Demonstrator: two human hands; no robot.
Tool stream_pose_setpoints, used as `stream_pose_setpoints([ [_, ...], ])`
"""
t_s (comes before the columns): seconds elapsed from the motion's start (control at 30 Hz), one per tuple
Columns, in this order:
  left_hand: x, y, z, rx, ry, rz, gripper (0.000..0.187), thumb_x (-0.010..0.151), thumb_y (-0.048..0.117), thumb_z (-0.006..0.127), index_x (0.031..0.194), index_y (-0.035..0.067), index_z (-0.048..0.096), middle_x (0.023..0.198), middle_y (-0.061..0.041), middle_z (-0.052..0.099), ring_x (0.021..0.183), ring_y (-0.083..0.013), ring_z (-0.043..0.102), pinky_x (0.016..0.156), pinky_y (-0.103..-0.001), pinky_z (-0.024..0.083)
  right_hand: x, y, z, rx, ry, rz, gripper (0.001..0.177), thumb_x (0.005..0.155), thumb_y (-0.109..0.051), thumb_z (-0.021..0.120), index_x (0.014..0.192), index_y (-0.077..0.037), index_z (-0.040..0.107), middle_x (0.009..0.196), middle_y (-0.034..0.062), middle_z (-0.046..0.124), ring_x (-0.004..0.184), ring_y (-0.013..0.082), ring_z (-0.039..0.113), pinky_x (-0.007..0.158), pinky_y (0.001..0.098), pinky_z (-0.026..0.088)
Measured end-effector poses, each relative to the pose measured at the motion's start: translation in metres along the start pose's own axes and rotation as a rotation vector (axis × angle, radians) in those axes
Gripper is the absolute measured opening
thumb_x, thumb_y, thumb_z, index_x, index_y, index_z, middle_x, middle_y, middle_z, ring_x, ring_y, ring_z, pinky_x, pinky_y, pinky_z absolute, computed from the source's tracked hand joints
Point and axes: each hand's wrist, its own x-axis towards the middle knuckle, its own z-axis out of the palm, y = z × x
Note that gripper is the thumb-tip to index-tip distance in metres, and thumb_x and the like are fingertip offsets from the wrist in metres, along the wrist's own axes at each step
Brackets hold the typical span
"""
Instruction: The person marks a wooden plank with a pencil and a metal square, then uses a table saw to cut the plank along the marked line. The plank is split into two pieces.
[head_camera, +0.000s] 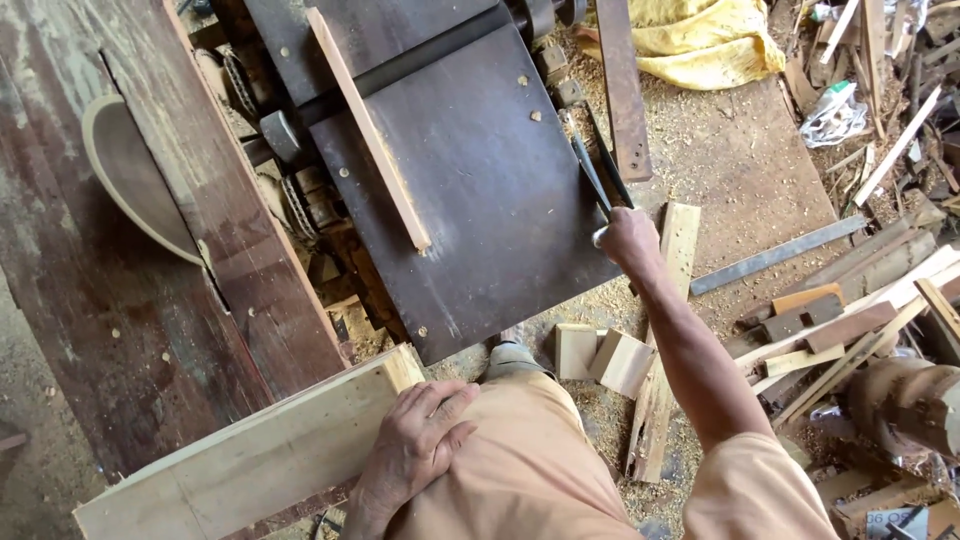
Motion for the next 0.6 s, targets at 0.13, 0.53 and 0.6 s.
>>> stream_pose_setpoints([
  [0.13,-0.002,-0.002,0.001,0.025,-0.009,-0.024,0.037,0.1,0.033,0.064,0.128,0.009,0.066,0.116,-0.011,0.067,0.096,-0.0288,0.067,0.084,-0.044,0.057,-0.018,0.01,-0.015,-0.084,0.067,-0.102,0.014,0.103,-0.012,0.06,0.114,-0.005,0.066,0.085,0.0109,0.074,0.066,0.0197,0.067,0.054,0.0331,0.056],
  [0.53,-0.024,-0.004,-0.007,0.019,0.06,-0.112,0.041,0.101,0.032,0.063,0.134,0.007,0.063,0.119,-0.013,0.068,0.105,-0.0281,0.068,0.092,-0.042,0.057,0.016,0.018,-0.059,0.56,0.016,-0.414,0.034,0.113,-0.026,0.045,0.134,-0.006,0.062,0.117,0.0144,0.064,0.086,0.0209,0.057,0.07,0.0306,0.049],
  [0.6,-0.026,0.0,-0.013,0.025,0.085,-0.13,0.041,0.099,0.029,0.067,0.132,0.005,0.065,0.118,-0.013,0.069,0.103,-0.0285,0.068,0.093,-0.042,0.057,0.022,0.027,-0.053,0.352,0.038,-0.345,0.051,0.098,-0.011,0.062,0.148,-0.022,0.054,0.155,0.0141,0.051,0.126,0.0404,0.058,0.095,0.0618,0.054],
])
